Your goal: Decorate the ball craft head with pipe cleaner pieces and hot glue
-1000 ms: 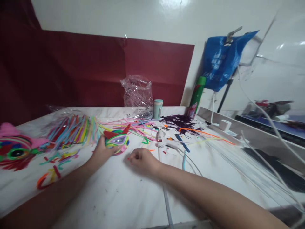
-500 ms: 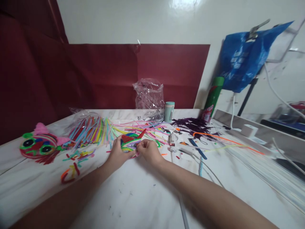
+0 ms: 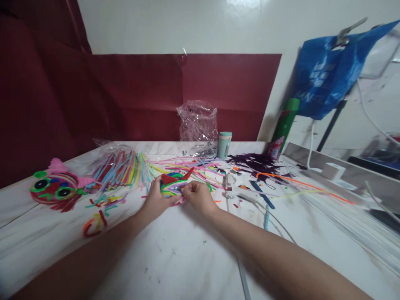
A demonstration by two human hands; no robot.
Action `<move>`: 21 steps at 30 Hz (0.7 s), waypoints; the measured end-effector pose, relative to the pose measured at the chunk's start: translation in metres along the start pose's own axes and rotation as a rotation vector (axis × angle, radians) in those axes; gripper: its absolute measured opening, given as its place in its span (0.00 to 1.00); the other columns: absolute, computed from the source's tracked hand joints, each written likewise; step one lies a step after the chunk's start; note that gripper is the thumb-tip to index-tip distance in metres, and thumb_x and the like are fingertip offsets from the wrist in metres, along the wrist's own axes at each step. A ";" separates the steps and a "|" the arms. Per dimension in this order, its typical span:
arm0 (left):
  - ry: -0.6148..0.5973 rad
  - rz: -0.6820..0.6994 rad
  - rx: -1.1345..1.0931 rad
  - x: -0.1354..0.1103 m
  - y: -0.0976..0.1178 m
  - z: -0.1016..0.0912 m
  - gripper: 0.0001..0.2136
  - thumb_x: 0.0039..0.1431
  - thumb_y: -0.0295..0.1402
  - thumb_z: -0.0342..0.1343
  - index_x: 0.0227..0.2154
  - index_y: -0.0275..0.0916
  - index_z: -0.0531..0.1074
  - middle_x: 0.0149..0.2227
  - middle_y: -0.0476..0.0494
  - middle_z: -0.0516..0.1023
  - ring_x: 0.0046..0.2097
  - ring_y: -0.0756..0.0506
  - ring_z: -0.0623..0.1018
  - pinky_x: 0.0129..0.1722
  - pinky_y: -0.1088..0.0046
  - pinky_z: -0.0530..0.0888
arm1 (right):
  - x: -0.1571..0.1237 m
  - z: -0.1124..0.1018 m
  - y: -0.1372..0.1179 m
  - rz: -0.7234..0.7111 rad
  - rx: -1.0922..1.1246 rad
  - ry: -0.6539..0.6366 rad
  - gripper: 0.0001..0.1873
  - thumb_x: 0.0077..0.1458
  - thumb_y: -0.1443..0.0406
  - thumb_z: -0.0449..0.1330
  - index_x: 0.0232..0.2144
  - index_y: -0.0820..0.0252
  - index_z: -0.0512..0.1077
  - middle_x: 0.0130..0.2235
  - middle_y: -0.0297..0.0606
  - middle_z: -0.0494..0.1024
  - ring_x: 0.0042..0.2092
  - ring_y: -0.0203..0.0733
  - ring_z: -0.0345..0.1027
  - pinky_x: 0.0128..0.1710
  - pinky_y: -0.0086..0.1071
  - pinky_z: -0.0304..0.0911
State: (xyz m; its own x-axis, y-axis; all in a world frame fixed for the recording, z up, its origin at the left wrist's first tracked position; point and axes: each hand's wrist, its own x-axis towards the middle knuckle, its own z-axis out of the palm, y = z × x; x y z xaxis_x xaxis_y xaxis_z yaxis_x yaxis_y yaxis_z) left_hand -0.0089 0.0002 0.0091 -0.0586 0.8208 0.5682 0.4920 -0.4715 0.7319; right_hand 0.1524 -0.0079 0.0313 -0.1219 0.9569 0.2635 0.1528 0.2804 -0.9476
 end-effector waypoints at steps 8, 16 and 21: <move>-0.016 -0.145 -0.300 0.003 -0.005 0.001 0.32 0.34 0.32 0.68 0.47 0.40 0.65 0.45 0.43 0.70 0.50 0.40 0.71 0.52 0.61 0.67 | -0.009 -0.013 0.000 -0.535 -0.455 0.058 0.08 0.55 0.68 0.53 0.33 0.57 0.73 0.33 0.39 0.75 0.35 0.41 0.69 0.35 0.33 0.63; -0.057 -0.149 -0.382 0.001 -0.001 0.001 0.33 0.33 0.28 0.68 0.47 0.40 0.65 0.46 0.43 0.71 0.51 0.41 0.71 0.54 0.61 0.66 | -0.003 -0.011 0.003 -0.634 -0.603 0.093 0.06 0.55 0.70 0.56 0.32 0.58 0.74 0.30 0.38 0.73 0.34 0.41 0.67 0.33 0.31 0.64; -0.063 -0.138 -0.365 0.000 -0.001 0.001 0.34 0.33 0.28 0.68 0.48 0.40 0.64 0.47 0.42 0.70 0.51 0.40 0.71 0.54 0.61 0.65 | -0.004 -0.014 -0.001 -0.721 -0.748 0.089 0.06 0.55 0.69 0.57 0.31 0.59 0.75 0.30 0.40 0.72 0.33 0.42 0.66 0.33 0.34 0.62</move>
State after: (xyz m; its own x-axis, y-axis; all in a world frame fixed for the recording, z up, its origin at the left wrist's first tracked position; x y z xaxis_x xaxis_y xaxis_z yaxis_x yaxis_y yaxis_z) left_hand -0.0086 0.0012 0.0083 -0.0431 0.8973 0.4393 0.1418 -0.4298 0.8917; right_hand 0.1662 -0.0112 0.0341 -0.3574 0.5373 0.7639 0.6445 0.7338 -0.2147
